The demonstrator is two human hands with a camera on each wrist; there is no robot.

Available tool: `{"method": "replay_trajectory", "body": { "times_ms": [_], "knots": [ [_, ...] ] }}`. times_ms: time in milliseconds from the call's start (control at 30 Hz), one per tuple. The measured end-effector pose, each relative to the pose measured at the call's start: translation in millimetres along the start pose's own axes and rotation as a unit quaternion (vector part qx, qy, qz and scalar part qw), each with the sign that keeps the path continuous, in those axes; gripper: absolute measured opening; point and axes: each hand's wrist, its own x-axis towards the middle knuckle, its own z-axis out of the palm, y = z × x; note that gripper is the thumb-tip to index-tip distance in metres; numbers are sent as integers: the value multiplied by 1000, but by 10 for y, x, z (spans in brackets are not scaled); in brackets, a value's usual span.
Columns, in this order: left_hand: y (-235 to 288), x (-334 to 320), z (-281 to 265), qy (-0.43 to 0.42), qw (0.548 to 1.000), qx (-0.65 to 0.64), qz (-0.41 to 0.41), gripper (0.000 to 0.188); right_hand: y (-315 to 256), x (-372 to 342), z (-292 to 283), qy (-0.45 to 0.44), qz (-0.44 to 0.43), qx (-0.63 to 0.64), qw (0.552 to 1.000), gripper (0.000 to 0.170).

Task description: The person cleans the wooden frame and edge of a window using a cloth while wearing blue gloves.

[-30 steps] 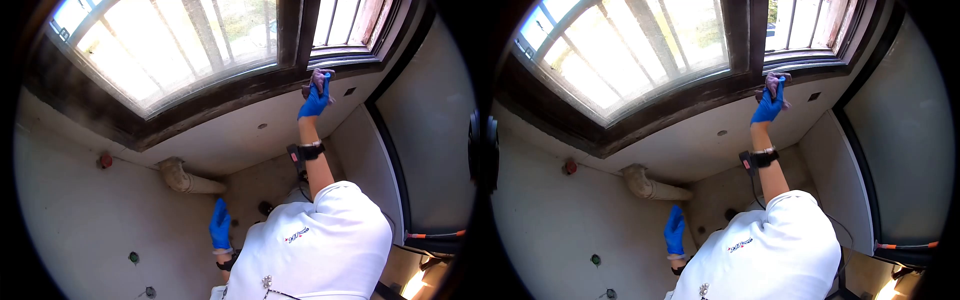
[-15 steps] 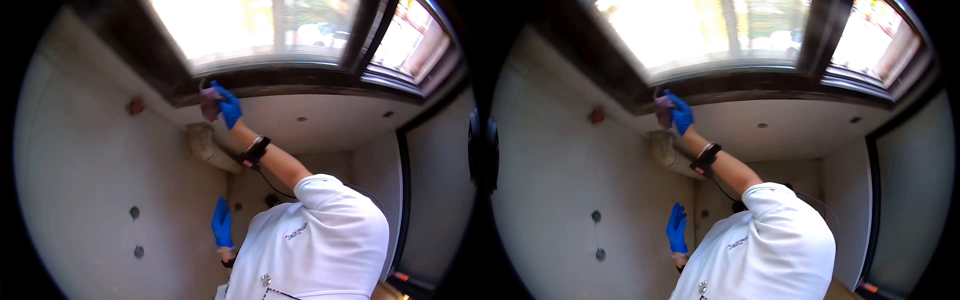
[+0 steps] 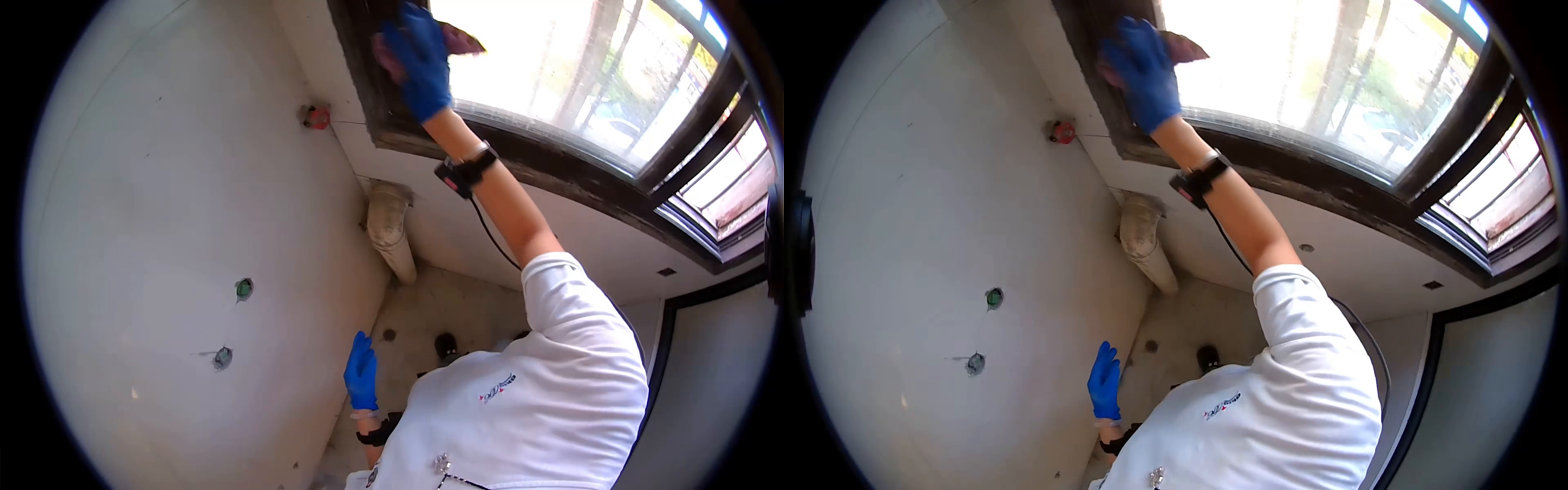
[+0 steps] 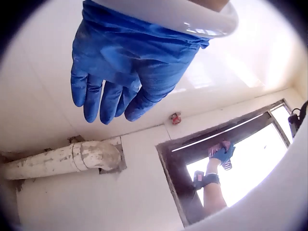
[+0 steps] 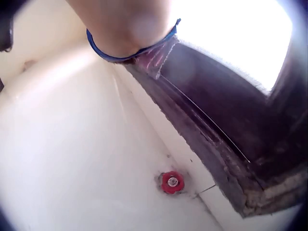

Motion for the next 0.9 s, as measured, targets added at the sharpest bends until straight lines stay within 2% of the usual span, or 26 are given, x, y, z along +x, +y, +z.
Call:
{"method": "replay_trajectory", "body": {
  "times_ms": [33, 100, 133, 167, 200, 233, 267, 333, 400, 467, 500, 533, 567, 600, 633, 667, 700, 733, 767, 800, 833, 867, 900],
  "knots": [
    [-146, -4, -88, 24, 1000, -7, -5, 39, 66, 7, 255, 2, -3, 5, 1000, 33],
    [-335, -23, -164, 51, 999, -15, -9, 35, 149, -121, 642, -132, 20, -142, 981, 33],
    [-399, -30, -187, 54, 999, 4, -2, 38, 141, -220, 743, -132, 18, -139, 981, 33],
    [-429, -20, -195, 55, 998, 23, 4, 42, 33, -289, 757, -72, 196, -36, 977, 39],
    [-428, -4, -181, 57, 998, 22, 4, 42, -60, -338, 742, -10, 366, 69, 928, 46],
    [-435, 20, -162, 53, 998, 21, 2, 43, -90, -327, 613, -43, 556, 296, 776, 54],
    [-449, 3, -159, 46, 999, 22, -4, 43, -26, -537, 668, -45, 557, 295, 775, 54],
    [-423, 25, -107, 27, 999, 7, -15, 43, 114, -1180, 811, -59, 563, 204, 799, 49],
    [-366, 105, 12, 8, 1000, -11, -22, 44, -151, -1352, 526, -90, 555, 216, 798, 44],
    [-273, 190, 121, -18, 994, -75, -74, 45, -185, -1515, 404, -119, 543, 229, 799, 38],
    [-196, 227, 162, -18, 994, -76, -73, 45, -90, -1729, 461, -197, 447, 144, 860, 34],
    [-99, 255, 189, -33, 992, -85, -90, 46, 12, -1916, 535, -270, 340, 56, 899, 30],
    [-21, 267, 214, -46, 989, -92, -107, 46, 82, -1968, 586, -269, 340, 57, 899, 30],
    [10, 269, 220, -45, 989, -91, -106, 46, 111, -1979, 637, -325, 286, -28, 901, 27],
    [36, 254, 211, -61, 997, -22, -50, 47, 117, -2007, 679, -377, 231, -112, 890, 24],
    [45, 240, 190, -76, 996, 46, 8, 48, 108, -1925, 662, -375, 231, -112, 891, 24],
    [40, 218, 159, -75, 996, 45, 12, 48, 120, -1723, 594, -485, 472, 66, 733, 23],
    [19, 182, 135, -73, 996, 46, 27, 48, 119, -1429, 487, -536, 652, 232, 483, 24],
    [-20, 137, 128, -70, 996, 45, 42, 48, -200, -790, 132, -666, 304, 68, 678, 22],
    [-86, 102, 122, -68, 996, 37, 46, 48, -88, -619, 180, -605, 460, 133, 637, 24],
    [-160, 72, 105, -47, 998, -42, -14, 48, -137, -248, 92, -549, 355, 53, 755, 29],
    [-203, 56, 85, -27, 990, -118, -73, 48, -121, 101, 48, -473, 397, 84, 782, 32],
    [-225, 57, 64, -26, 990, -123, -71, 48, -112, 436, -9, -397, 164, -13, 903, 29]
  ]
}}
